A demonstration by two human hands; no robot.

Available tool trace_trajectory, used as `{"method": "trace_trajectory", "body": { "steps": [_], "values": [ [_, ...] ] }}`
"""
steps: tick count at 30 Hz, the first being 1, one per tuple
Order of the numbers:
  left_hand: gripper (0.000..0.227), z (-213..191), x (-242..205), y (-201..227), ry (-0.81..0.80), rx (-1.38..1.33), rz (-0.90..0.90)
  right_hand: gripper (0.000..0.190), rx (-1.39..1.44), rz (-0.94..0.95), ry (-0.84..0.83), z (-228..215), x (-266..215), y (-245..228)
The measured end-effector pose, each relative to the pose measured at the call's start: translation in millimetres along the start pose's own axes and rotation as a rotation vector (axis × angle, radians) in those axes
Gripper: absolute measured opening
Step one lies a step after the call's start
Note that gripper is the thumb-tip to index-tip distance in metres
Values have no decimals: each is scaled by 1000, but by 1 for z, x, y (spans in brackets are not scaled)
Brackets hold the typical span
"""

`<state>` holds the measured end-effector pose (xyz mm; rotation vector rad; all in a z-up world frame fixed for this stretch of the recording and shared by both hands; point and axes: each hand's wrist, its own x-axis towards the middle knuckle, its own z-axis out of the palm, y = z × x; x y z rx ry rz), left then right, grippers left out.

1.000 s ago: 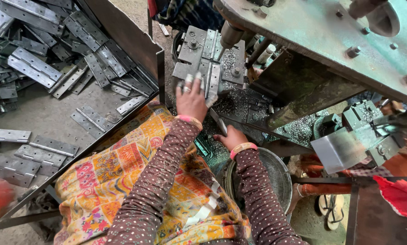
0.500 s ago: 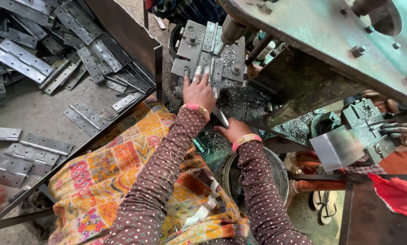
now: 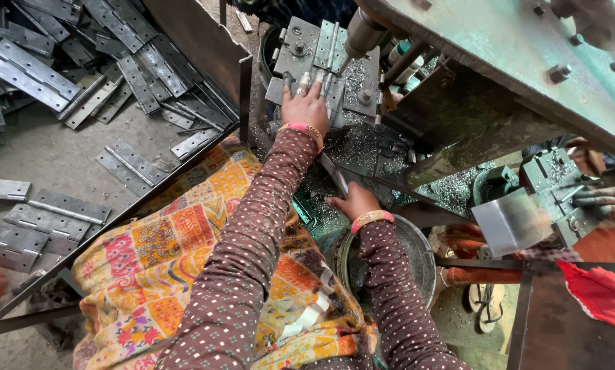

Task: The person operates a drill press to drill holes into metal hinges. They pick up a hinge from a pile, place it under the drill bit, activate the machine, and then remove the processed hinge to place it back in the pile.

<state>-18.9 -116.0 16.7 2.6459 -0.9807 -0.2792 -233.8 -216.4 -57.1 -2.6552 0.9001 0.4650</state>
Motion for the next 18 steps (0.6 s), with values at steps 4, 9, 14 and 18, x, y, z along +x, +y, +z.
{"method": "trace_trajectory", "body": {
  "steps": [4,9,14,18],
  "values": [
    [39,0,6,5,55,46,2,70,-31,22,-86,-43,2,-18],
    [36,-4,14,6,2,-2,-16,69,-115,6,-24,-51,-2,-27],
    [34,3,20,4,47,-3,2,61,-33,-3,38,-7,4,-3],
    [34,6,21,5,127,-12,18,49,211,-63,236,74,-13,14]
  ]
}}
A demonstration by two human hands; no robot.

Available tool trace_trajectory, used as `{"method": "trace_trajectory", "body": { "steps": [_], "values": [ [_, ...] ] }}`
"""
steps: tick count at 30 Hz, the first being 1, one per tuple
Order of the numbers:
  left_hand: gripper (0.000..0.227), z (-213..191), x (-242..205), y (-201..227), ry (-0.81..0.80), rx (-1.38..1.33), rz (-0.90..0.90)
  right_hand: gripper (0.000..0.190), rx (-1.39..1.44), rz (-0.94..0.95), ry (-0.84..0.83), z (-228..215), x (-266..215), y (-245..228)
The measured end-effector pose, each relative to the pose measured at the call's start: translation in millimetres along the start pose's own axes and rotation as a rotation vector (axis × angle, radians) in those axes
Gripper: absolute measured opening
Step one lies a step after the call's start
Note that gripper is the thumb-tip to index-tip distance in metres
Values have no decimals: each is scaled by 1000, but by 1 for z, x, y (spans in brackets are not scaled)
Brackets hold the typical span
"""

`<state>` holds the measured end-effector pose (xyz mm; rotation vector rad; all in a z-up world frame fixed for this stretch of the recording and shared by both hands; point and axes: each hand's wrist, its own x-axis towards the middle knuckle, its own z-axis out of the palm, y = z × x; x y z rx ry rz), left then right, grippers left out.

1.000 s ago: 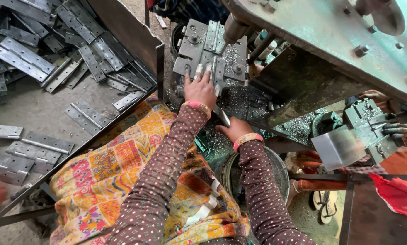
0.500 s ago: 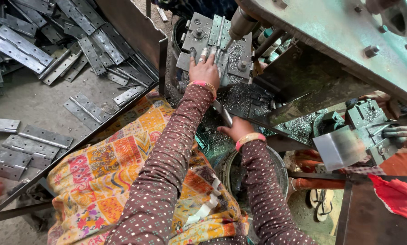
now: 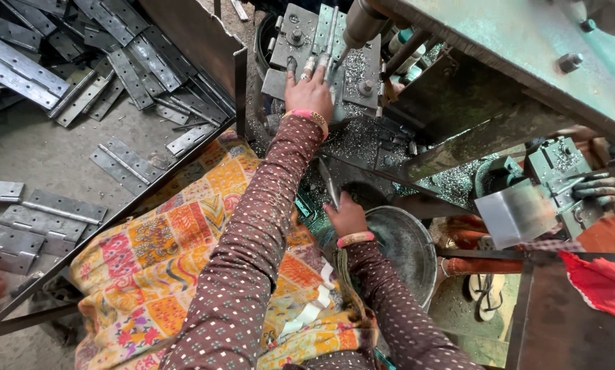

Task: The person operates a drill press to drill holes into metal hinges. They pick up a hinge from a pile, place it under the drill bit, activate the machine, and then remove the processed hinge to place it back in the pile.

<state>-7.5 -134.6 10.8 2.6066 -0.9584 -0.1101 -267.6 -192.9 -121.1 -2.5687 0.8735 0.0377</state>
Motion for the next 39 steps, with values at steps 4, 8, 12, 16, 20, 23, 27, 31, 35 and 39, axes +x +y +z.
{"method": "trace_trajectory", "body": {
  "steps": [4,8,12,16,20,23,27,31,35,39],
  "values": [
    [35,-1,-10,-2,-16,-45,17,45,31,-53,43,13,5,14],
    [38,10,-23,-1,-1,32,55,57,-85,58,-176,-30,23,-11],
    [36,17,-29,-2,43,25,39,64,-274,50,-296,-98,52,-49],
    [35,13,-30,-3,70,54,46,62,-256,30,-291,-87,45,-41],
    [37,10,-25,-3,-9,55,56,49,15,90,-94,0,-4,-5],
    [38,3,-24,-5,-6,41,58,48,-79,79,-18,17,7,10],
    [37,-1,-39,-3,58,25,90,63,-92,51,-229,-32,38,-6],
    [33,-4,-23,-7,-151,106,29,68,-239,78,-336,-93,56,-39],
    [33,-1,2,-9,-69,113,23,64,-216,61,-270,-78,48,-31],
    [35,9,9,-12,-59,73,25,52,-59,69,-78,1,-2,-1]
  ]
}}
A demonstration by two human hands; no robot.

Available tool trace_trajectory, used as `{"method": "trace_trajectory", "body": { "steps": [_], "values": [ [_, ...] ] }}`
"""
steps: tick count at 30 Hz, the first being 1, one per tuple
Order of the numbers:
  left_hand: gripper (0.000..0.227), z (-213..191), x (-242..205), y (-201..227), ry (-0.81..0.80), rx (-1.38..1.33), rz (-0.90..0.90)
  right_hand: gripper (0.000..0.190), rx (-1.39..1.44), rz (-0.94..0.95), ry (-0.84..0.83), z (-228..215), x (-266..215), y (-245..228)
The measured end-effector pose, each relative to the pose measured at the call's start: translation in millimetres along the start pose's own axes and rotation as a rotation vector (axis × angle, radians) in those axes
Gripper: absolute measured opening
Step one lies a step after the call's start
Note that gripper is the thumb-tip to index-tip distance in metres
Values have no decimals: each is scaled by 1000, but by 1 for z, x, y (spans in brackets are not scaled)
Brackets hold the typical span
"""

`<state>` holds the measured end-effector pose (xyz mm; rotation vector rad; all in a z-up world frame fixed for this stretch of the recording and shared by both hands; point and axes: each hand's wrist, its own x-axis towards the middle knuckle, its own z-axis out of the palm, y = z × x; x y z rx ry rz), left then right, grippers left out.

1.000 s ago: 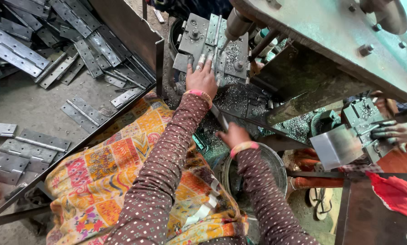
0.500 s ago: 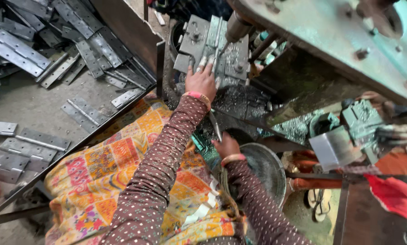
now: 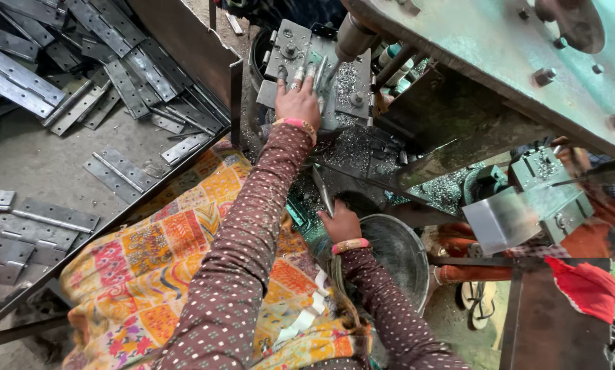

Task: The person operates a drill press to drill holes into metal hinges. They pick up a hinge from a pile, place it under the drill bit, activate the machine, and then remove the processed hinge to place it back in the pile.

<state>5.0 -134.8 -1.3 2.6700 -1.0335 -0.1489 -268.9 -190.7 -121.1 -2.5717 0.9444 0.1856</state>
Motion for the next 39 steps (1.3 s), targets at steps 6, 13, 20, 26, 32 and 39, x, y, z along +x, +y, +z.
{"method": "trace_trajectory", "body": {
  "steps": [6,13,20,26,32,39],
  "values": [
    [35,-7,-8,2,-15,37,4,56,-62,-44,-97,-18,34,2],
    [37,-3,-9,3,-59,-41,-12,53,58,-15,-69,-2,18,8],
    [35,7,-25,-1,148,-4,67,61,19,30,-165,-25,26,1],
    [32,27,14,3,133,-38,17,69,-246,-78,-148,-80,61,-18],
    [28,18,16,12,147,-20,29,52,0,-55,44,19,7,18],
    [27,-17,-15,4,-86,58,64,64,-109,45,-182,-59,30,-16]
  ]
}}
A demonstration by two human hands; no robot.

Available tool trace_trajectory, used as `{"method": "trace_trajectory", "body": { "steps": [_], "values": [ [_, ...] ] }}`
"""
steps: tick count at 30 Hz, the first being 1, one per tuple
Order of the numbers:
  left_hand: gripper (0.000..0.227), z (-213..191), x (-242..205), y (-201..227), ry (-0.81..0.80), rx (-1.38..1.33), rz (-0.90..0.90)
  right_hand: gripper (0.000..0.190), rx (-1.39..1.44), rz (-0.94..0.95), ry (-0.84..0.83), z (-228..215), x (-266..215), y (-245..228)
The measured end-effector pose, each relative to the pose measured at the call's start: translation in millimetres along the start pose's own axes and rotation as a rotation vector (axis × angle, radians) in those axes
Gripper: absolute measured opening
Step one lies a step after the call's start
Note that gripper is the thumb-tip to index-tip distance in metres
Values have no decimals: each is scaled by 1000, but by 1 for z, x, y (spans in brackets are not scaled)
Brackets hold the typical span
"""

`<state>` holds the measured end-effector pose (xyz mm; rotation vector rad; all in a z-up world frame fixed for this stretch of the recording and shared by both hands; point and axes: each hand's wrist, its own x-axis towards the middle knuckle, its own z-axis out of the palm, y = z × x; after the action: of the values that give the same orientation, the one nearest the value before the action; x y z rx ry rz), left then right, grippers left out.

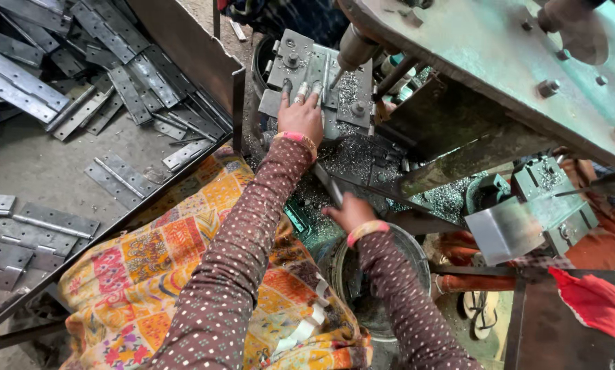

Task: The person operates a drill press to drill holes into metal hinges. They pick up a hinge from a pile, place it under the drill bit, activate the machine, and then remove the processed hinge to place it back in the pile.

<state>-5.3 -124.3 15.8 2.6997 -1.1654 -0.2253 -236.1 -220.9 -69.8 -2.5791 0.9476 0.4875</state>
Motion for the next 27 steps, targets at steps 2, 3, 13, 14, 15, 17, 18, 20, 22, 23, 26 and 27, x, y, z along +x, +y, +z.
{"method": "trace_trajectory", "body": {
  "steps": [2,3,13,14,15,17,18,20,22,23,26,27],
  "values": [
    [27,-1,10,-3,44,16,-13,62,-94,-109,23,-32,12,-8],
    [27,-3,19,-4,52,30,-30,61,-138,-162,34,-37,13,-8],
    [27,9,45,-12,46,5,-6,54,110,-227,281,98,-3,28],
    [26,7,47,-10,26,11,-3,54,133,-179,210,79,-1,24],
    [25,3,46,-8,6,17,-1,54,144,-106,143,53,-4,20],
    [26,-7,37,-12,-42,34,1,55,144,-55,174,-1,-15,1],
    [28,-12,30,-13,-70,52,18,56,169,-62,242,-24,-19,-11],
    [29,-14,10,-9,-68,109,64,57,225,-138,417,-56,-24,-30],
    [29,-5,-19,-1,-13,185,122,61,289,-236,611,-68,-28,-39],
    [30,3,-36,5,-16,136,116,61,318,-237,638,-68,-30,-41],
    [35,35,-96,27,381,102,91,62,405,-250,715,-62,-33,-41],
    [37,41,-105,30,581,107,80,62,436,-264,738,-63,-33,-40]
  ]
}}
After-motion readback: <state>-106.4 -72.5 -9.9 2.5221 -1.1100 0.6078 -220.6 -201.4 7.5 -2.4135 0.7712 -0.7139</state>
